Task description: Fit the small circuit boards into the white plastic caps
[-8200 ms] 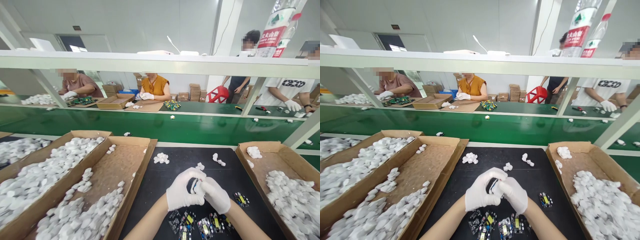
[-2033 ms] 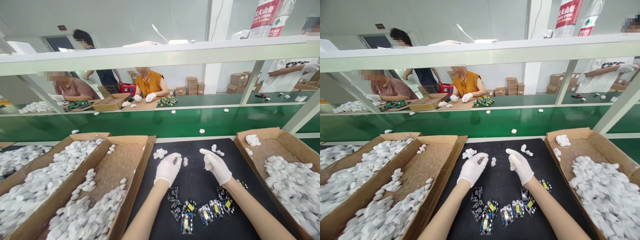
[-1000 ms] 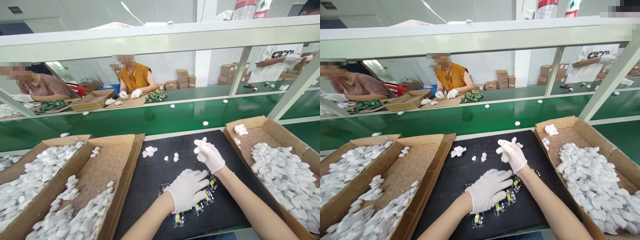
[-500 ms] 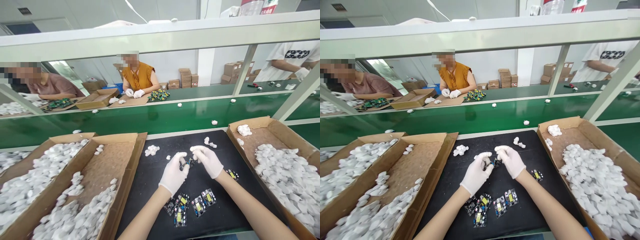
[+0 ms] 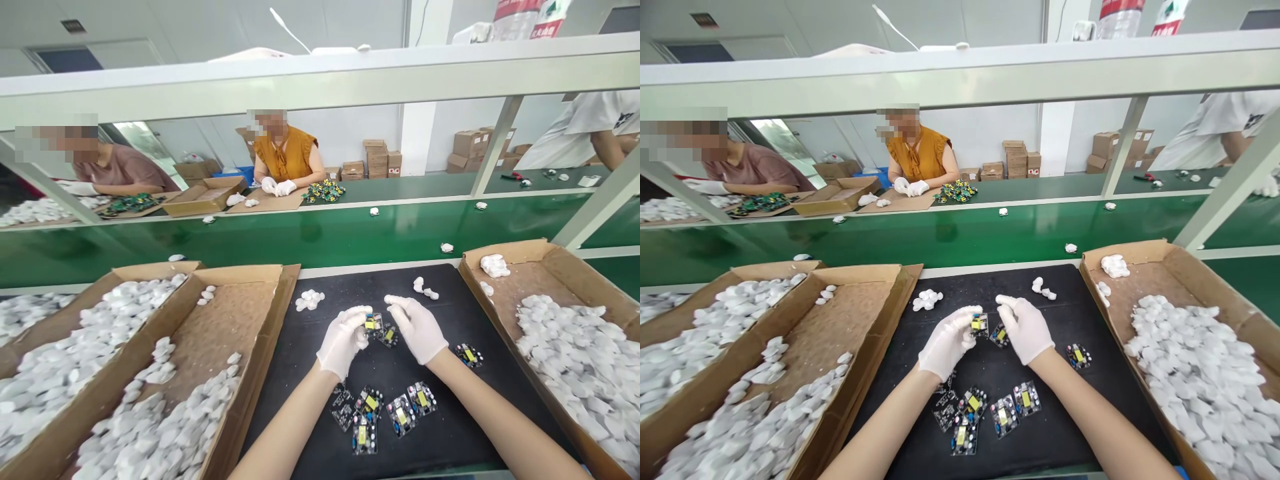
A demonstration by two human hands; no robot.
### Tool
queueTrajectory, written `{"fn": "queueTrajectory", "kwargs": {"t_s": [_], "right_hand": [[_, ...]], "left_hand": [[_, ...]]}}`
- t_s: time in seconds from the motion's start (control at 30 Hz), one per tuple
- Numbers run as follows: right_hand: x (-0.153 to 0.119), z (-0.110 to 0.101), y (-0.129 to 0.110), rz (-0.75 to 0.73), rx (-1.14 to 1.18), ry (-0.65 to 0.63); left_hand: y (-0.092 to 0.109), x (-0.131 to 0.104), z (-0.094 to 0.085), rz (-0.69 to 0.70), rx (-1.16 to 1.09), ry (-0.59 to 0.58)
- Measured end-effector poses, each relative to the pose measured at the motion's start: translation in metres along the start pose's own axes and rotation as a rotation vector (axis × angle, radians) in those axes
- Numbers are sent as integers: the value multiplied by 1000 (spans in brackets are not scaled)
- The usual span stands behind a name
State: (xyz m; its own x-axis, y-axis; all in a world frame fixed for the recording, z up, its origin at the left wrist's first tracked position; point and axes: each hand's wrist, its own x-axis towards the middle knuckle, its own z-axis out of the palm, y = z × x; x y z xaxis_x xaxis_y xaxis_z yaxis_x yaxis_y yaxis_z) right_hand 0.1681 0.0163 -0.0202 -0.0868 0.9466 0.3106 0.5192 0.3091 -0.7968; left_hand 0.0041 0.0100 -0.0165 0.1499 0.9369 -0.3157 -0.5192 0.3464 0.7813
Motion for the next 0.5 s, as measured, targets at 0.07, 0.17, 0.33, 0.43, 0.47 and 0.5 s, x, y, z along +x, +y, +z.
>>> {"fn": "queueTrajectory", "kwargs": {"t_s": [0.07, 0.17, 0.33, 0.43, 0.47, 0.5], "right_hand": [[-2, -4, -8, 11, 157, 52], [-5, -4, -14, 57, 300, 51], [-8, 6, -10, 100, 458, 30], [-7, 6, -8, 119, 501, 48], [-7, 4, -8, 122, 504, 49], [-6, 3, -9, 113, 494, 45]], "left_hand": [[2, 2, 0, -20, -56, -8], [3, 2, 1, -46, -129, -35], [3, -8, 5, -69, -151, -172], [2, -15, 8, -44, -134, -317], [2, -17, 8, -25, -120, -335], [1, -18, 9, -4, -100, -339]]}}
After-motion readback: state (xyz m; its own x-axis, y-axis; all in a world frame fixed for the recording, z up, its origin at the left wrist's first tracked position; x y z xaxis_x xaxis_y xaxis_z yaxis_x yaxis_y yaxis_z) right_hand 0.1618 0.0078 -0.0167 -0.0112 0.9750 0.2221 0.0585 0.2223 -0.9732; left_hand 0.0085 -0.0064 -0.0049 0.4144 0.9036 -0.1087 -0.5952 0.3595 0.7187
